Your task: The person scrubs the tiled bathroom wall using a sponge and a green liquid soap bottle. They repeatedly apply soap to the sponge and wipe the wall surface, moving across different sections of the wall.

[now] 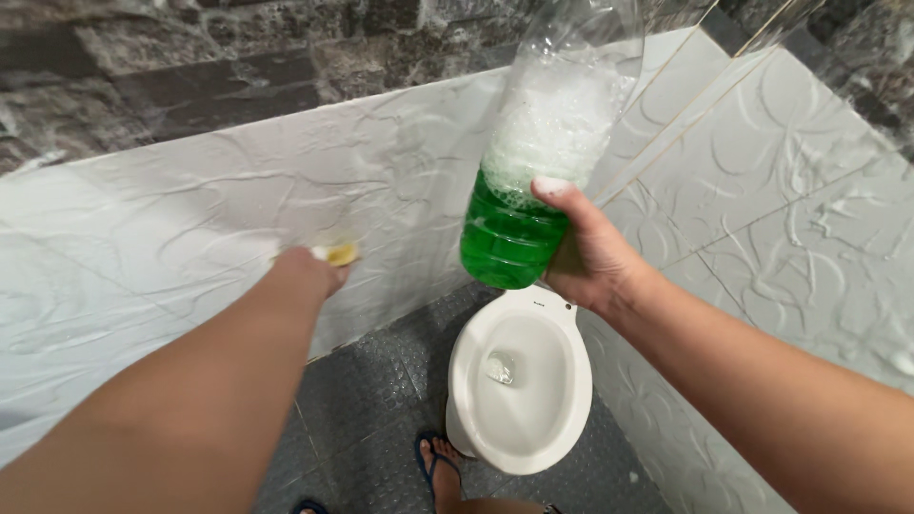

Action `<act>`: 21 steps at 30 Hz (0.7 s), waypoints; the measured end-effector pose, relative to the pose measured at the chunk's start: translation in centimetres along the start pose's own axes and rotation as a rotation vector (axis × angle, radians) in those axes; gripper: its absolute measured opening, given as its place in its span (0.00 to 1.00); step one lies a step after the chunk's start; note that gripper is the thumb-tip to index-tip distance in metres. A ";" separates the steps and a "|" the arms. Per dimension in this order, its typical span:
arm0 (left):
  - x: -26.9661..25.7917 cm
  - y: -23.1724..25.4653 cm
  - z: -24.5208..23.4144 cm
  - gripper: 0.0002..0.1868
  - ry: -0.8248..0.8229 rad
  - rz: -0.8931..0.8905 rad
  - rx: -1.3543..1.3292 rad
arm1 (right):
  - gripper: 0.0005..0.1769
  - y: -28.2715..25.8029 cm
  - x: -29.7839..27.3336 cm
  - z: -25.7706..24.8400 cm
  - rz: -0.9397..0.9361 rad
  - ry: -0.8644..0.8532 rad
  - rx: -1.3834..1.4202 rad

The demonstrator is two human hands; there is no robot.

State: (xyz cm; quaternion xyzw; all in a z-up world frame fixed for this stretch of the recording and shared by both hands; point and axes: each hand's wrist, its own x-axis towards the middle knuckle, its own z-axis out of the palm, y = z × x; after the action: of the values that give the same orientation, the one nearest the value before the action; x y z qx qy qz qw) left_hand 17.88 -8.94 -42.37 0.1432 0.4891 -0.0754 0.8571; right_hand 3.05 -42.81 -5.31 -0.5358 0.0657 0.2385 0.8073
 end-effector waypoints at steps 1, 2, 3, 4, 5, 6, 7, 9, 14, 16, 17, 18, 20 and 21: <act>-0.5 -1.0 1.1 0.18 -0.032 -0.012 0.005 | 0.47 0.0 0.0 -0.1 -0.002 0.002 0.002; -0.9 -2.6 2.8 0.18 -0.083 -0.040 0.016 | 0.46 -0.1 -0.1 -0.3 -0.007 0.011 0.003; -1.4 -4.4 4.8 0.18 -0.131 -0.067 0.031 | 0.46 -0.2 -0.2 -0.6 -0.009 0.014 0.011; -2.0 -6.3 7.1 0.17 -0.178 -0.096 0.049 | 0.46 -0.3 -0.2 -0.9 -0.013 0.019 0.018; -2.8 -8.3 9.6 0.17 -0.216 -0.134 0.061 | 0.46 -0.5 -0.3 -1.2 -0.017 0.024 0.026; -3.7 -10.4 12.3 0.17 -0.248 -0.170 0.070 | 0.46 -0.7 -0.4 -1.5 -0.024 0.030 0.025; -4.6 -12.5 14.9 0.17 -0.274 -0.210 0.073 | 0.46 -0.8 -0.6 -1.9 -0.032 0.036 0.024; -6.5 -15.7 19.6 0.16 -0.281 -0.275 0.058 | 0.46 -1.3 -0.8 -2.6 -0.051 0.054 0.015; -8.9 -18.1 23.8 0.16 -0.307 -0.318 0.017 | 0.45 -2.5 -1.3 -4.0 -0.094 0.073 -0.009; -8.9 -17.8 23.0 0.16 -0.295 -0.291 0.031 | 0.45 -2.8 -1.2 -4.5 -0.096 0.079 -0.014; -8.7 -17.5 22.2 0.16 -0.279 -0.282 0.026 | 0.46 -2.9 -1.2 -4.7 -0.096 0.084 -0.016; -8.7 -17.4 21.7 0.16 -0.281 -0.284 0.019 | 0.46 -3.0 -1.1 -4.9 -0.096 0.080 -0.012; -8.8 -17.0 20.9 0.16 -0.263 -0.276 0.008 | 0.46 -3.0 -1.1 -5.5 -0.096 0.074 -0.002; -9.1 -16.8 20.7 0.16 -0.257 -0.275 0.006 | 0.46 -3.0 -1.3 -5.8 -0.096 0.082 -0.004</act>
State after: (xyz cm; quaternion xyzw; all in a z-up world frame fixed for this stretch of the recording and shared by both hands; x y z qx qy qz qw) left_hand 25.60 -31.61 -27.47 0.0666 0.3906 -0.2109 0.8936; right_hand 4.15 -49.34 -4.76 -0.5494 0.0722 0.1774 0.8133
